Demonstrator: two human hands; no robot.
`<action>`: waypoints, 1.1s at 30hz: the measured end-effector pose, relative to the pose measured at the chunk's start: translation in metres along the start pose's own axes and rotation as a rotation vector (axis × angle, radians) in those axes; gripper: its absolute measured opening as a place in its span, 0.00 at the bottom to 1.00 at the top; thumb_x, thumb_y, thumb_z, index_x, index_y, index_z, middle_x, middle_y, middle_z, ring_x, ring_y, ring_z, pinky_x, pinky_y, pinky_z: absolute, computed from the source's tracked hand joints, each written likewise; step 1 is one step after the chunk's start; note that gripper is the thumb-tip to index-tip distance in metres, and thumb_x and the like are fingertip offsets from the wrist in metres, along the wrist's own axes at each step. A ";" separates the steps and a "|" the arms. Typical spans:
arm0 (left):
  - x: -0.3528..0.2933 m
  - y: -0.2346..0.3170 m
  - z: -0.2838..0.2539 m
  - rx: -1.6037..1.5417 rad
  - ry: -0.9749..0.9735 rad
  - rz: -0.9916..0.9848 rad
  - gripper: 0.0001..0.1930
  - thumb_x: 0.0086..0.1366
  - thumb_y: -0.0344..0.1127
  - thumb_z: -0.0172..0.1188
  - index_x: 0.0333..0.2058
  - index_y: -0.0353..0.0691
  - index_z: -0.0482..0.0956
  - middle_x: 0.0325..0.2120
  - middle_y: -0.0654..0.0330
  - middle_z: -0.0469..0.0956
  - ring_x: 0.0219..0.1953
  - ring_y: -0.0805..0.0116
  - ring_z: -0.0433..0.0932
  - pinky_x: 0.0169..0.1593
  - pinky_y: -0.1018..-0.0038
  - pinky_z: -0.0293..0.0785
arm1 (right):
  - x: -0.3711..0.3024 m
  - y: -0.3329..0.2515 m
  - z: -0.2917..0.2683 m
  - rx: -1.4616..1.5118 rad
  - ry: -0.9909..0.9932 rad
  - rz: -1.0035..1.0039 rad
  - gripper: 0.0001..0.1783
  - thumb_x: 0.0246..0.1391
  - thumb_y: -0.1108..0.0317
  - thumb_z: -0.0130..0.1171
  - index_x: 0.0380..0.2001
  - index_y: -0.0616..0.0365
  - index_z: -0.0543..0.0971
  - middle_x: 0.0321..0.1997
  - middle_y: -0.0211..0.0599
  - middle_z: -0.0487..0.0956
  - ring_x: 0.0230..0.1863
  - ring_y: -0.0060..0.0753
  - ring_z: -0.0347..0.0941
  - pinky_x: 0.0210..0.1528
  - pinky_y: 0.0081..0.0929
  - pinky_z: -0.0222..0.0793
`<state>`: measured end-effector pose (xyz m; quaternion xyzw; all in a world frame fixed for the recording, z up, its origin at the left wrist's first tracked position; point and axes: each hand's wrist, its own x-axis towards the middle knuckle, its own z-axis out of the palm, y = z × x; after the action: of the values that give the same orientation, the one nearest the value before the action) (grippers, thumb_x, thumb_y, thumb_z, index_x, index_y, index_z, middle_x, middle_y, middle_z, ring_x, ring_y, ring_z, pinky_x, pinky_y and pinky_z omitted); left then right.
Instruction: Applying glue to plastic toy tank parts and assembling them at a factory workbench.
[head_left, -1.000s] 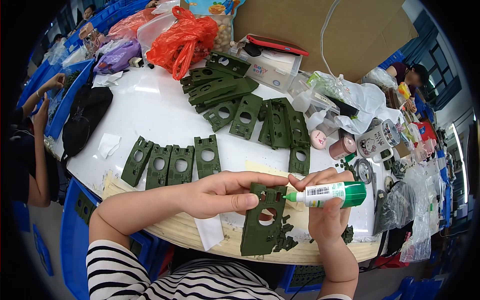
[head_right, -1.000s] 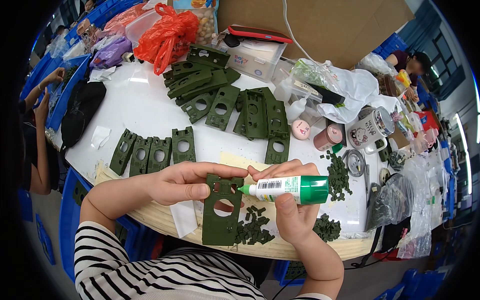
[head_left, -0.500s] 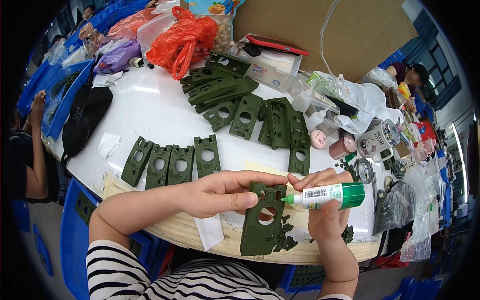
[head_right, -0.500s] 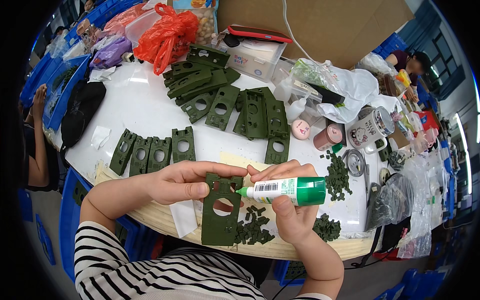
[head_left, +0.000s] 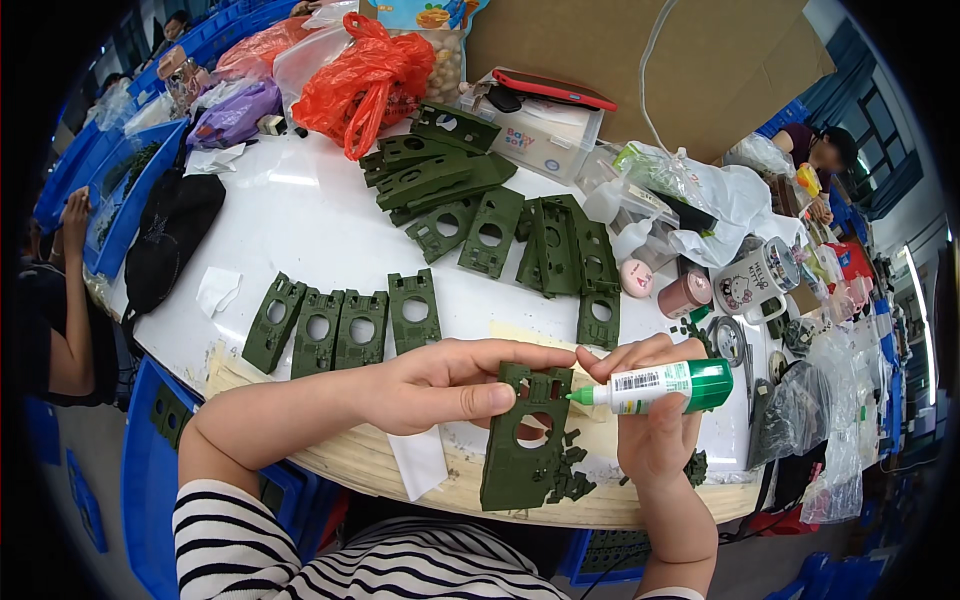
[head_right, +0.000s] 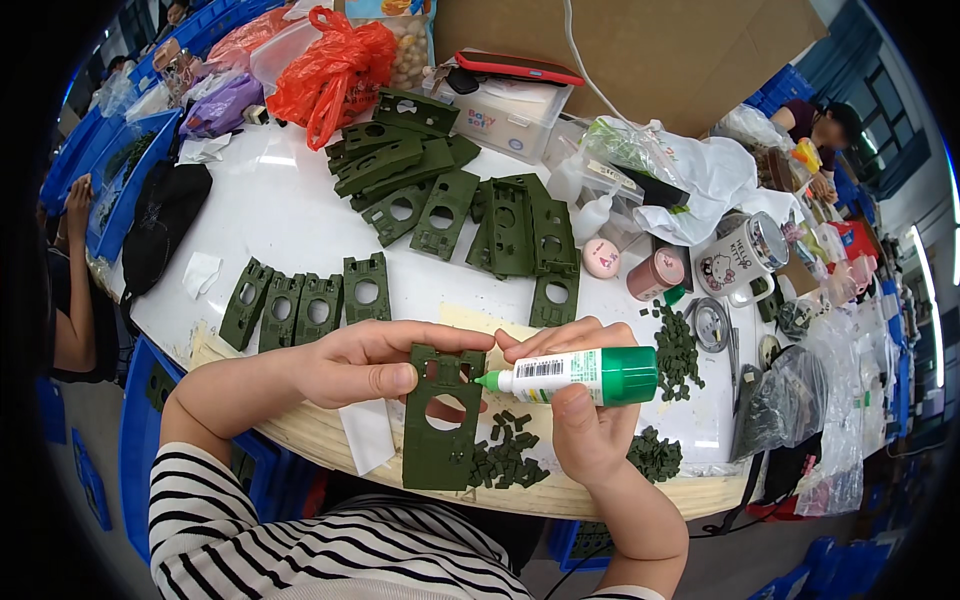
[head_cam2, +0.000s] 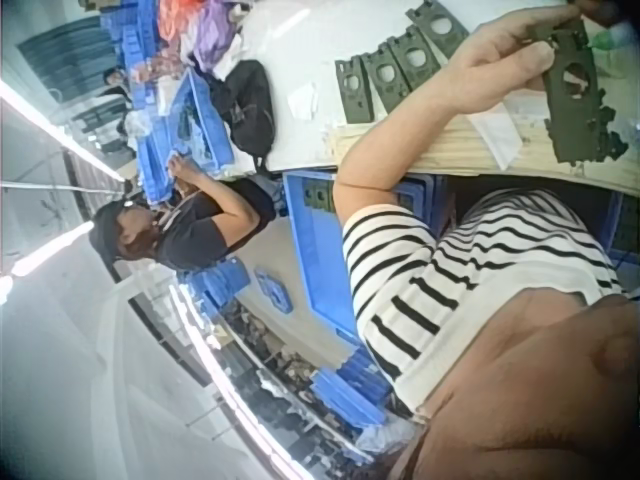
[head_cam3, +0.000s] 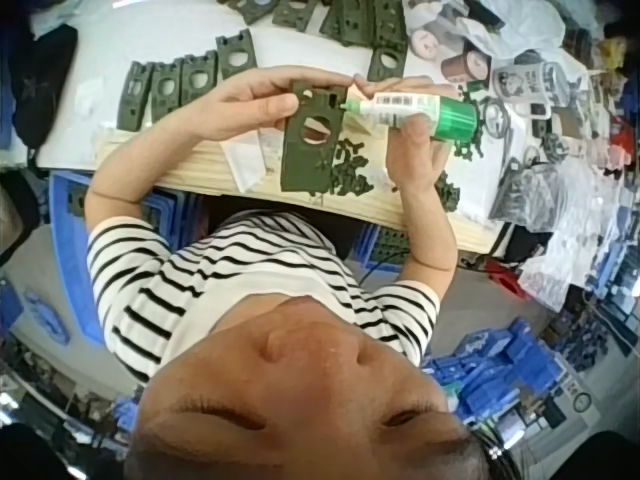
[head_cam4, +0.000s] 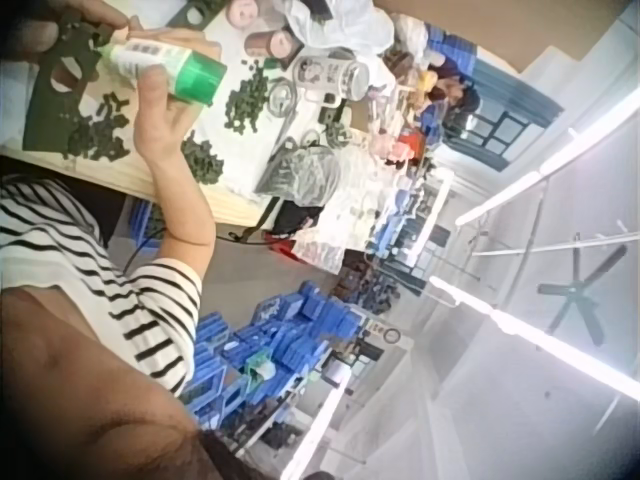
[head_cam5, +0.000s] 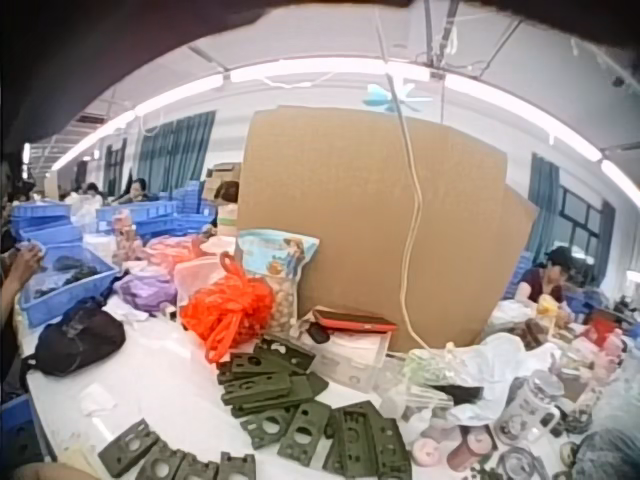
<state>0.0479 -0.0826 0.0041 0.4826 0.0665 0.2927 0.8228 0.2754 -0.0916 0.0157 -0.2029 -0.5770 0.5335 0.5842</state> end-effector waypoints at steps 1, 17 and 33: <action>0.000 -0.001 -0.001 0.001 -0.001 -0.003 0.27 0.71 0.37 0.41 0.65 0.37 0.47 0.64 0.57 0.52 0.60 0.65 0.62 0.61 0.63 0.64 | 0.000 0.000 0.000 -0.004 -0.005 0.003 0.20 0.57 0.55 0.55 0.39 0.61 0.65 0.37 0.44 0.69 0.42 0.43 0.74 0.53 0.54 0.68; 0.000 0.000 0.000 0.012 0.009 -0.008 0.27 0.71 0.37 0.41 0.65 0.38 0.48 0.63 0.57 0.55 0.60 0.65 0.63 0.61 0.63 0.63 | 0.000 0.000 -0.001 -0.026 -0.036 0.008 0.19 0.57 0.57 0.56 0.40 0.60 0.65 0.38 0.44 0.68 0.43 0.44 0.73 0.55 0.54 0.66; 0.002 0.008 0.009 0.058 0.235 -0.046 0.35 0.66 0.51 0.50 0.63 0.35 0.53 0.52 0.51 0.68 0.54 0.56 0.71 0.55 0.57 0.68 | 0.013 -0.034 -0.036 -0.334 0.354 -0.344 0.28 0.56 0.48 0.55 0.47 0.61 0.67 0.40 0.34 0.71 0.39 0.28 0.72 0.43 0.27 0.69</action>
<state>0.0496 -0.0855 0.0153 0.4667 0.1820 0.3264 0.8015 0.3175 -0.0785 0.0420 -0.2855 -0.5717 0.2807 0.7161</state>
